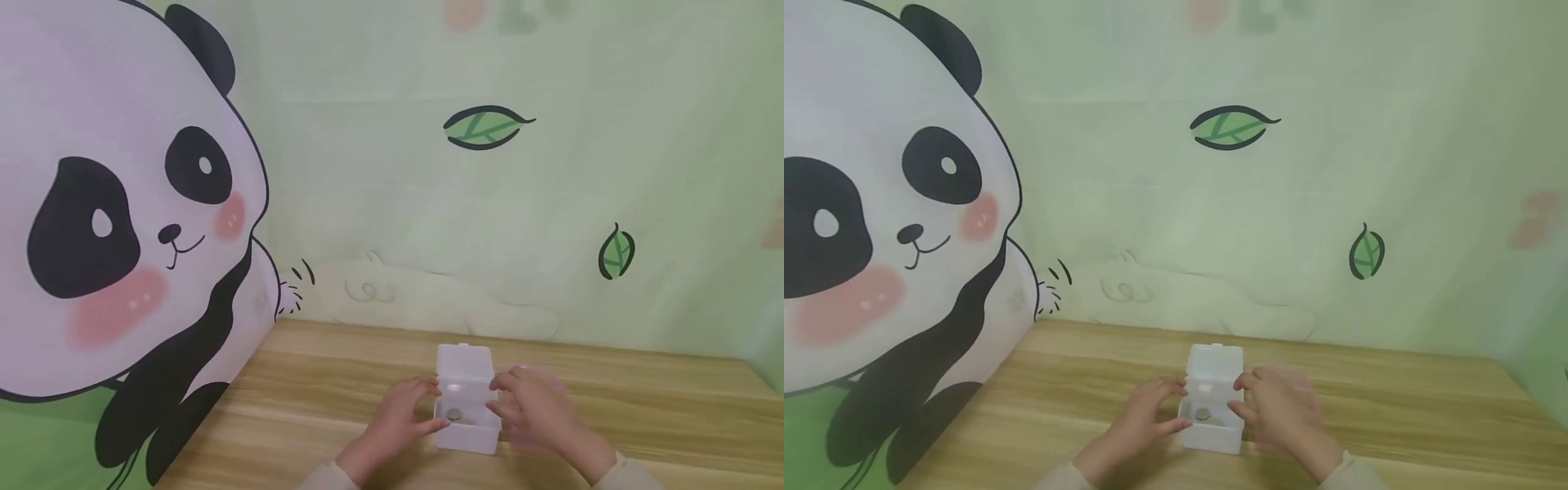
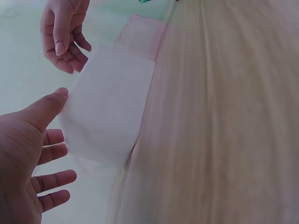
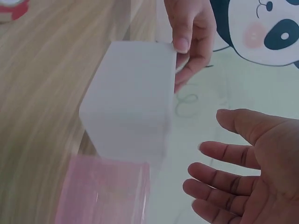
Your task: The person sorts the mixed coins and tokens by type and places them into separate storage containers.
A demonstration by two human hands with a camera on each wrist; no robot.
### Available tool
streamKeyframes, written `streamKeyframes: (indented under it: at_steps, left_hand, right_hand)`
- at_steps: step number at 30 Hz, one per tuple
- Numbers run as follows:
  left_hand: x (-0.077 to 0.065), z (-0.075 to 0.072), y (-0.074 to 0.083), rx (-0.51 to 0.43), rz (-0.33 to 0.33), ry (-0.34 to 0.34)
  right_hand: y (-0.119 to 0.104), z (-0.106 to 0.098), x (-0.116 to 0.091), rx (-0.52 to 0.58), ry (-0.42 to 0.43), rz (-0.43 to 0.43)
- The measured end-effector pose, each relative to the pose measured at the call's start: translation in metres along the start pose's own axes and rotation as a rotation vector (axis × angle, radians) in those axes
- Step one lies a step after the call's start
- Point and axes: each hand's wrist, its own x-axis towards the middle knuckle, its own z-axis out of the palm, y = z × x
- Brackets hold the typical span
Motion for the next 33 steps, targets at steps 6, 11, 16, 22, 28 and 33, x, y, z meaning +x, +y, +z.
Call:
streamKeyframes:
  at_steps: [6,11,16,22,28,33]
  left_hand:
    - [0.001,-0.002,0.007,0.055,0.039,0.037]
    - [0.001,-0.002,0.018,0.106,0.131,0.109]
    - [0.001,0.001,0.034,0.131,0.273,0.162]
    - [0.001,0.003,0.054,0.09,0.404,0.14]
    - [0.0,0.01,0.066,0.123,0.535,0.183]
    - [-0.003,0.016,0.073,0.122,0.575,0.157]
  right_hand:
    - [0.017,-0.001,-0.009,-0.039,0.106,-0.075]
    - [0.029,0.002,-0.015,-0.007,0.079,-0.011]
    - [0.042,0.003,-0.024,0.024,0.089,0.032]
    - [0.048,-0.003,-0.034,0.017,0.101,0.059]
    - [0.055,-0.004,-0.042,0.03,0.095,0.072]
    - [0.059,-0.004,-0.047,0.044,0.112,0.069]
